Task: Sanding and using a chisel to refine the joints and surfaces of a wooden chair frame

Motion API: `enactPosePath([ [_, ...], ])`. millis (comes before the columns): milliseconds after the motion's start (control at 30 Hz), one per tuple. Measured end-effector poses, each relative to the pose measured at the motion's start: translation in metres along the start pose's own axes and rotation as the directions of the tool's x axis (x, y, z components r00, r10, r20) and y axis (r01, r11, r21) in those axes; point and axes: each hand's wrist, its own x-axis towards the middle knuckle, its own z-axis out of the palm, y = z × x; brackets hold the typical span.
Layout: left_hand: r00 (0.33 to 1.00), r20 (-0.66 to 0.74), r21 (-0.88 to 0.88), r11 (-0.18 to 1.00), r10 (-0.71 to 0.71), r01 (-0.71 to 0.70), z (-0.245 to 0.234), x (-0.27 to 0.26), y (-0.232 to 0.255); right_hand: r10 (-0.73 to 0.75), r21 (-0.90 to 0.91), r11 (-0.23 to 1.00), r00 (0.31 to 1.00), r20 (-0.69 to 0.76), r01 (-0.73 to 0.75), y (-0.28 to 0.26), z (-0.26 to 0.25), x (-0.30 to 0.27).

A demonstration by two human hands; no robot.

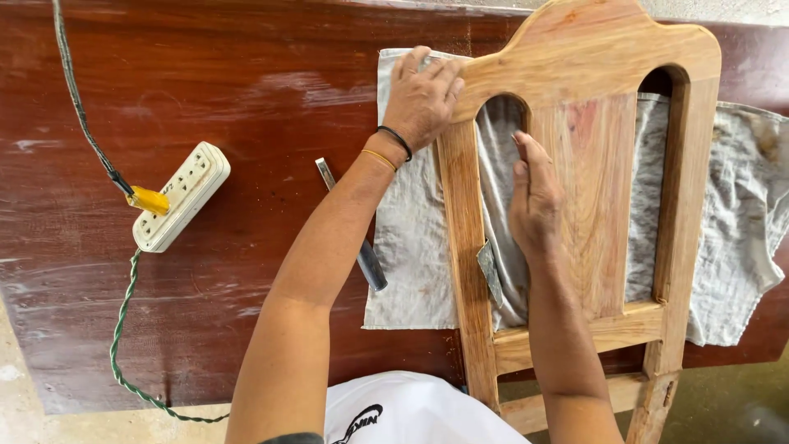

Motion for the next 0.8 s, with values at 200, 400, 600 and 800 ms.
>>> enactPosePath([
  [200,0.991,0.002,0.166,0.978,-0.13,0.128,-0.011,-0.08,0.031,-0.341,-0.362,0.867,0.937,0.072,0.343,0.04,0.041,0.034],
  [400,0.959,0.054,-0.113,0.952,-0.279,0.284,-0.026,-0.12,0.077,-0.308,-0.486,0.762,0.9,0.308,0.427,0.023,0.076,0.072],
  [600,0.95,-0.002,-0.176,0.935,-0.313,0.308,-0.026,-0.118,0.075,-0.264,-0.497,0.77,0.909,0.321,0.399,0.039,0.069,0.098],
  [800,0.948,0.03,-0.172,0.933,-0.317,0.317,-0.021,-0.123,0.071,-0.246,-0.46,0.745,0.84,0.483,0.483,0.06,0.064,0.107],
])
